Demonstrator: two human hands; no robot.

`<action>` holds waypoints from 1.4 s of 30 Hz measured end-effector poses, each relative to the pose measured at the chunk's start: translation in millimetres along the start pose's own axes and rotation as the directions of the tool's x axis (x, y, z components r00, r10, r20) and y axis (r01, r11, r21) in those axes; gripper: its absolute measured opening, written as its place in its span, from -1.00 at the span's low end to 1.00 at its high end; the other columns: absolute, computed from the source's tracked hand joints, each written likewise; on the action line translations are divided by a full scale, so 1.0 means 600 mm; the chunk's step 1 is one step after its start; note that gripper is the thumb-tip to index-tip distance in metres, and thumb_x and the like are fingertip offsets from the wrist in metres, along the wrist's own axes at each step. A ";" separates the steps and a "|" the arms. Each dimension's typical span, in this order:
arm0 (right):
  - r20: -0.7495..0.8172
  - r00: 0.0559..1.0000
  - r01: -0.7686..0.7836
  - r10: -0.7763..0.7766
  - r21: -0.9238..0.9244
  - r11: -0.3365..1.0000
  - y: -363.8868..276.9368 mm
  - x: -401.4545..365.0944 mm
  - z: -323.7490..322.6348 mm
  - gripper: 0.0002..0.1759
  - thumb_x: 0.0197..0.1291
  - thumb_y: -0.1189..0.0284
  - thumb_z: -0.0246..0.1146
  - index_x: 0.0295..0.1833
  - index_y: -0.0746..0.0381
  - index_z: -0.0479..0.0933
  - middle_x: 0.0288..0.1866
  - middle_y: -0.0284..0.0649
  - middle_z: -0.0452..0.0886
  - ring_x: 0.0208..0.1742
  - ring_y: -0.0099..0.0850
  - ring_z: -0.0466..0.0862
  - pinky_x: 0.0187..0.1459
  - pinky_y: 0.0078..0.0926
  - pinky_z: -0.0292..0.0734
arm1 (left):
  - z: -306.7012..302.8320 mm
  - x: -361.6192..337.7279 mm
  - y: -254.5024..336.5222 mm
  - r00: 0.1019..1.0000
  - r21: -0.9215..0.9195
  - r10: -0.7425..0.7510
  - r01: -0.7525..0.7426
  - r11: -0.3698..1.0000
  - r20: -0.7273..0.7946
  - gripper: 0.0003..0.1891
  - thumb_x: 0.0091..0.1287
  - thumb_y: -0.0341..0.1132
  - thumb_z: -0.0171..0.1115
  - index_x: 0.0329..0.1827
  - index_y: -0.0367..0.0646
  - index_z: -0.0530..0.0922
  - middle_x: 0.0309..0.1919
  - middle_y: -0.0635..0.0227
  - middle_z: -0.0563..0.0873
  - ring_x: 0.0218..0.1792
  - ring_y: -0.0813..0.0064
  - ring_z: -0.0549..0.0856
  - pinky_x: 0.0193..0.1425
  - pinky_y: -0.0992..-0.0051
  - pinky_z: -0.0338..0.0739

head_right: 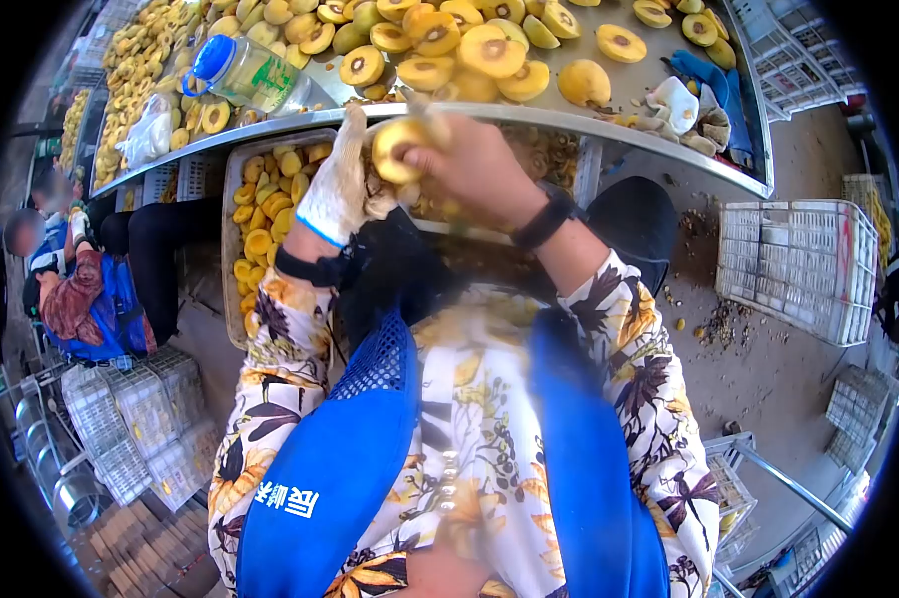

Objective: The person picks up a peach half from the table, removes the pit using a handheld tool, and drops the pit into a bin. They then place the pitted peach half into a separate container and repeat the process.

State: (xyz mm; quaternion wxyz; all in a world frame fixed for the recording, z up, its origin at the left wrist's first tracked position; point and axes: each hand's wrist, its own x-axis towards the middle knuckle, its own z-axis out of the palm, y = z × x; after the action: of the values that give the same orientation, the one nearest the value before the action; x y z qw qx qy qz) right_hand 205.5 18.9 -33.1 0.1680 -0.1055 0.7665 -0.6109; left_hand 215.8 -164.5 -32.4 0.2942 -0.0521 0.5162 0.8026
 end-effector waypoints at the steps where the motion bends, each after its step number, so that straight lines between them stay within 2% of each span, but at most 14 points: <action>1: -0.114 0.993 -0.022 0.027 0.051 0.998 0.014 0.006 0.005 -0.64 0.20 0.34 0.31 0.01 0.31 0.45 -0.43 -0.37 0.57 -0.53 -0.64 0.50 -0.51 -0.69 0.42 | 0.004 0.000 -0.012 0.993 -0.112 0.112 -0.106 0.988 0.042 -0.30 0.38 0.31 -0.27 0.12 -0.18 0.45 -0.26 0.29 0.67 -0.38 0.50 0.70 -0.48 0.64 0.56; 3: -0.250 0.958 -0.087 0.141 0.218 0.972 0.020 0.007 0.024 -0.70 0.22 0.35 0.29 -0.05 0.31 0.46 -0.45 -0.39 0.54 -0.56 -0.65 0.47 -0.54 -0.69 0.39 | 0.010 0.030 -0.065 0.873 0.040 0.480 -0.478 0.878 -0.090 -0.42 0.45 0.08 -0.08 0.34 -0.19 0.29 0.21 0.26 0.45 0.18 0.46 0.48 0.08 0.45 0.51; 5: -0.267 0.914 -0.169 0.305 0.433 0.885 0.014 -0.004 0.057 -0.74 0.23 0.36 0.28 -0.09 0.30 0.45 -0.48 -0.40 0.51 -0.58 -0.66 0.43 -0.56 -0.69 0.36 | 0.050 0.025 -0.071 0.857 -0.082 0.419 -0.461 0.884 -0.300 -0.45 0.45 0.04 -0.07 0.32 -0.18 0.31 0.16 0.32 0.49 0.12 0.47 0.52 0.06 0.45 0.51; 6: -0.266 0.913 -0.235 0.310 0.278 0.931 0.029 -0.003 0.066 -0.71 0.22 0.35 0.28 -0.09 0.32 0.43 -0.46 -0.34 0.54 -0.53 -0.62 0.49 -0.51 -0.59 0.43 | 0.040 0.037 -0.086 0.847 -0.146 0.345 -0.433 0.890 -0.405 -0.55 0.47 0.00 -0.07 0.23 -0.13 0.39 0.10 0.36 0.53 0.08 0.48 0.53 0.07 0.44 0.51; 7: -0.371 0.923 -0.148 0.100 -0.106 0.983 0.060 -0.006 0.077 -0.65 0.18 0.31 0.29 -0.11 0.36 0.40 -0.42 -0.18 0.60 -0.46 -0.42 0.60 -0.43 -0.43 0.49 | 0.018 0.063 -0.106 0.836 -0.246 0.278 -0.428 0.870 -0.473 -0.60 0.47 0.03 -0.08 0.10 -0.09 0.45 0.00 0.35 0.58 -0.01 0.46 0.57 0.04 0.45 0.52; 9: -0.319 0.945 -0.159 0.067 -0.272 0.949 0.033 -0.037 0.074 -0.64 0.18 0.32 0.23 -0.10 0.37 0.35 -0.37 0.08 0.61 -0.33 -0.06 0.66 -0.33 -0.22 0.52 | 0.005 0.073 -0.112 0.818 -0.271 0.285 -0.460 0.846 -0.499 -0.57 0.48 0.00 -0.12 0.14 -0.17 0.43 -0.08 0.23 0.61 -0.15 0.38 0.65 -0.14 0.41 0.63; 14: -0.190 0.981 -0.118 0.030 -0.475 0.872 0.034 -0.080 0.050 -0.78 0.24 0.43 0.08 -0.11 0.34 0.28 -0.38 0.24 0.55 -0.28 0.20 0.56 -0.28 0.00 0.46 | -0.010 0.068 -0.124 0.854 -0.139 0.211 -0.310 0.940 -0.476 -0.55 0.46 0.04 -0.12 0.05 -0.19 0.45 -0.15 0.25 0.61 -0.20 0.37 0.66 -0.19 0.35 0.62; 15: -0.173 0.985 -0.109 0.026 -0.495 0.862 0.033 -0.084 0.048 -0.81 0.24 0.46 0.06 -0.12 0.33 0.27 -0.39 0.24 0.55 -0.29 0.21 0.55 -0.27 0.04 0.45 | -0.003 0.069 -0.118 0.883 -0.253 0.156 -0.290 0.923 -0.442 -0.57 0.46 0.02 -0.09 0.03 -0.19 0.45 -0.16 0.24 0.61 -0.22 0.37 0.66 -0.23 0.36 0.62; 22: -0.159 0.987 -0.127 0.038 -0.601 0.789 0.029 -0.104 0.041 -0.84 0.20 0.50 0.05 -0.19 0.32 0.23 -0.47 0.22 0.55 -0.36 0.19 0.56 -0.34 0.06 0.45 | 0.085 0.022 -0.084 0.838 -0.230 0.174 -0.332 0.915 -0.518 -0.59 0.42 0.02 0.00 0.04 -0.16 0.45 -0.13 0.28 0.58 -0.17 0.41 0.61 -0.13 0.42 0.55; 29: -0.137 0.986 -0.160 0.098 -0.575 0.802 0.036 -0.118 0.052 -0.81 0.10 0.56 0.07 -0.23 0.39 0.22 -0.53 0.22 0.53 -0.39 0.18 0.57 -0.36 0.05 0.45 | 0.072 0.046 -0.138 0.705 0.078 0.519 -0.555 0.828 -0.485 -0.62 0.43 -0.08 0.01 0.07 -0.22 0.47 -0.14 0.26 0.61 -0.18 0.46 0.62 -0.12 0.49 0.57; 31: -0.082 0.993 -0.113 0.082 -0.530 0.841 0.028 -0.124 0.053 -0.80 0.08 0.57 0.08 -0.23 0.40 0.22 -0.54 0.21 0.52 -0.40 0.18 0.57 -0.37 0.05 0.45 | 0.085 0.041 -0.123 0.733 -0.054 0.386 -0.497 0.866 -0.560 -0.64 0.42 -0.12 0.03 0.02 -0.26 0.50 -0.19 0.25 0.63 -0.22 0.45 0.63 -0.16 0.51 0.58; 37: -0.015 0.997 -0.074 0.077 -0.517 0.853 0.039 -0.125 0.052 -0.81 0.11 0.53 0.08 -0.27 0.42 0.25 -0.53 0.23 0.53 -0.47 0.16 0.58 -0.42 -0.03 0.49 | 0.029 0.041 -0.102 0.928 0.069 0.263 -0.254 0.965 -0.265 -0.68 0.42 -0.17 -0.02 -0.13 -0.26 0.56 -0.33 0.24 0.67 -0.33 0.42 0.66 -0.24 0.49 0.59; 38: -0.043 0.996 -0.094 0.084 -0.461 0.882 0.043 -0.122 0.053 -0.80 0.12 0.51 0.09 -0.26 0.43 0.26 -0.54 0.21 0.53 -0.51 0.11 0.58 -0.44 -0.07 0.50 | 0.012 0.058 -0.113 0.951 -0.057 0.169 -0.190 0.980 -0.258 -0.64 0.45 -0.10 -0.05 -0.08 -0.24 0.55 -0.25 0.24 0.66 -0.27 0.43 0.66 -0.19 0.48 0.59; 42: -0.108 0.973 -0.226 0.205 -0.245 0.943 0.018 -0.114 0.063 -0.75 0.16 0.42 0.11 -0.21 0.42 0.31 -0.56 0.08 0.54 -0.65 -0.13 0.58 -0.57 -0.26 0.49 | 0.063 0.026 -0.093 0.816 -0.169 0.415 -0.511 0.843 -0.403 -0.65 0.41 -0.16 0.12 0.05 -0.28 0.48 -0.34 0.31 0.65 -0.33 0.56 0.63 -0.22 0.57 0.58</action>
State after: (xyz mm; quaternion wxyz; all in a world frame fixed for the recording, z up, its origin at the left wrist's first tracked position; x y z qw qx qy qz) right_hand 283.7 12.5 -42.5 0.1876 -0.0166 0.8519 -0.4887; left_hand 240.6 -109.0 -65.7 -0.0185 -0.1054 0.4431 0.8900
